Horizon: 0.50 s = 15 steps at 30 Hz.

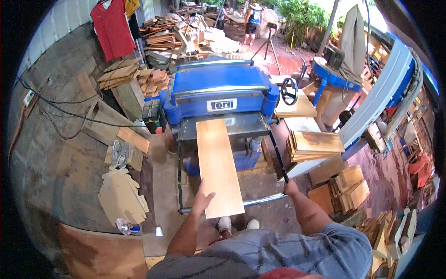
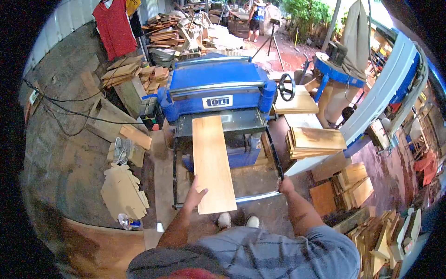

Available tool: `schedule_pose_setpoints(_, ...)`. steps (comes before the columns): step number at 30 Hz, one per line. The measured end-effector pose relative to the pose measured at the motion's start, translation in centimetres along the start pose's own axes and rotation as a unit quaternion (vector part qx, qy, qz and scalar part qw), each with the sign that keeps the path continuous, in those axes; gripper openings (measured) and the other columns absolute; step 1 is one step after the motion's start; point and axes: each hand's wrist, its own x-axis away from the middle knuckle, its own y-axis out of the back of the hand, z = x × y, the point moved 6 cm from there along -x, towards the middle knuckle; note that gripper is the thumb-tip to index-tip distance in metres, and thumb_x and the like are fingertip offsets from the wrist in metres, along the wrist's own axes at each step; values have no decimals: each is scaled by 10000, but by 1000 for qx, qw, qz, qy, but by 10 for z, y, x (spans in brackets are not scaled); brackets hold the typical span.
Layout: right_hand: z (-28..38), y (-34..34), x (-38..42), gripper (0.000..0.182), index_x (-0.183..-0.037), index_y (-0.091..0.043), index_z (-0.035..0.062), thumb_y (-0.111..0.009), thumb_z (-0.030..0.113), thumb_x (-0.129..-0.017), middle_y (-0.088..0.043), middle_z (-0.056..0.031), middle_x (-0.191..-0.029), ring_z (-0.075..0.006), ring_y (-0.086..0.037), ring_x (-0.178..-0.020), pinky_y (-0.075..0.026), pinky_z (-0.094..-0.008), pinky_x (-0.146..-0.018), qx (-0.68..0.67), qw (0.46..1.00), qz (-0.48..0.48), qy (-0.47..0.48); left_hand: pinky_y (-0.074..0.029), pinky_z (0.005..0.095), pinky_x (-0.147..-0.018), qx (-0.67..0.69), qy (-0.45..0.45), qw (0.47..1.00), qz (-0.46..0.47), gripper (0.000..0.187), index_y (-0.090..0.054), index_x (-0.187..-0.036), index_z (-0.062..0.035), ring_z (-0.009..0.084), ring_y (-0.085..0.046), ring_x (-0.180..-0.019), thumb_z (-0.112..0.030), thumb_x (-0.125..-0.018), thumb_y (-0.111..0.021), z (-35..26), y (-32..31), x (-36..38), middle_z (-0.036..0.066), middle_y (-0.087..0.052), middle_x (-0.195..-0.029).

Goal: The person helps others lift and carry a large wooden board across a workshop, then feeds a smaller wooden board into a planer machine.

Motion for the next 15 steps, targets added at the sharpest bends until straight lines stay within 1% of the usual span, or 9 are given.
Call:
schedule_pose_setpoints(2, -26, -15, -22, 317, -1064, -535, 27, -534, 216, -809, -607, -246, -914, -407, -594, -880, -472, -466, -773, 11, 998, -61, 14, -343, 330, -1019, 10, -53, 998, -13, 830, -139, -1437, -15, 267, -443, -1231, -89, -799, -664, 0, -4, -17, 233, -410, -1362)
schedule_pose_setpoints(3, -37, -22, -29, 337, -1075, -539, 26, -543, 237, -813, -602, -248, -961, -408, -589, -909, -469, -470, -788, 40, 998, -45, -2, -345, 322, -1017, 8, -83, 996, -11, 832, -127, -1440, -16, 269, -452, -1223, -80, -802, -658, 10, -4, -9, 235, -421, -1353)
schedule_pose_setpoints(4, -49, -30, -37, 357, -1086, -543, 24, -552, 259, -816, -598, -251, -1008, -410, -584, -939, -466, -474, -803, 68, 997, -27, -16, -345, 322, -1017, 2, -60, 998, 0, 832, -127, -1440, -16, 269, -452, -1223, -80, -802, -658, 17, -2, 1, 235, -421, -1353)
schedule_pose_setpoints(5, -42, -29, -26, 355, -1083, -526, 17, -534, 269, -833, -603, -252, -1003, -414, -583, -941, -464, -482, -801, 54, 996, 19, -74, -337, 319, -1022, -4, -42, 999, 20, 839, -119, -1442, -17, 268, -440, -1234, -74, -801, -657, 16, -2, 1, 234, -416, -1358)
schedule_pose_setpoints(6, -32, -23, -17, 313, -1036, -539, 21, -521, 267, -844, -614, -251, -966, -424, -585, -921, -465, -490, -797, 51, 997, -22, -46, -329, 316, -1027, -5, -35, 999, 33, 845, -110, -1443, -19, 267, -428, -1245, -69, -800, -656, 10, -2, -9, 233, -411, -1362)
schedule_pose_setpoints(8, -28, -17, -13, 306, -1013, -563, 38, -508, 301, -865, -616, -253, -966, -439, -579, -919, -458, -506, -799, 21, 997, -65, -44, -255, 313, -1070, 26, -26, 997, 66, 872, -54, -1443, -6, 251, -308, -1326, -92, -816, -653, 2, 0, -9, 231, -281, -1444)
schedule_pose_setpoints(9, -4, -3, 1, 288, -1015, -530, -2, -517, 252, -881, -596, -277, -942, -447, -564, -932, -450, -486, -793, 12, 996, -52, -71, -255, 313, -1070, 29, -14, 997, 72, 872, -54, -1443, -6, 251, -308, -1326, -92, -816, -653, 5, -4, -9, 231, -281, -1444)
schedule_pose_setpoints(12, -5, -5, 0, 306, -1032, -537, 43, -507, 302, -872, -610, -258, -951, -441, -573, -922, -454, -506, -788, 20, 996, -73, -46, -248, 318, -1076, 36, -42, 997, 49, 908, -14, -1444, -13, 251, -300, -1331, -93, -810, -659, 10, -1, -14, 235, -266, -1449)
schedule_pose_setpoints(15, -6, -5, 0, 284, -1020, -532, 48, -506, 287, -869, -613, -254, -947, -434, -579, -914, -457, -504, -777, 19, 995, -71, -64, -267, 316, -1066, -11, -44, 998, 36, 927, 13, -1444, -22, 244, -326, -1315, -92, -810, -660, 14, -2, -13, 233, -278, -1444)
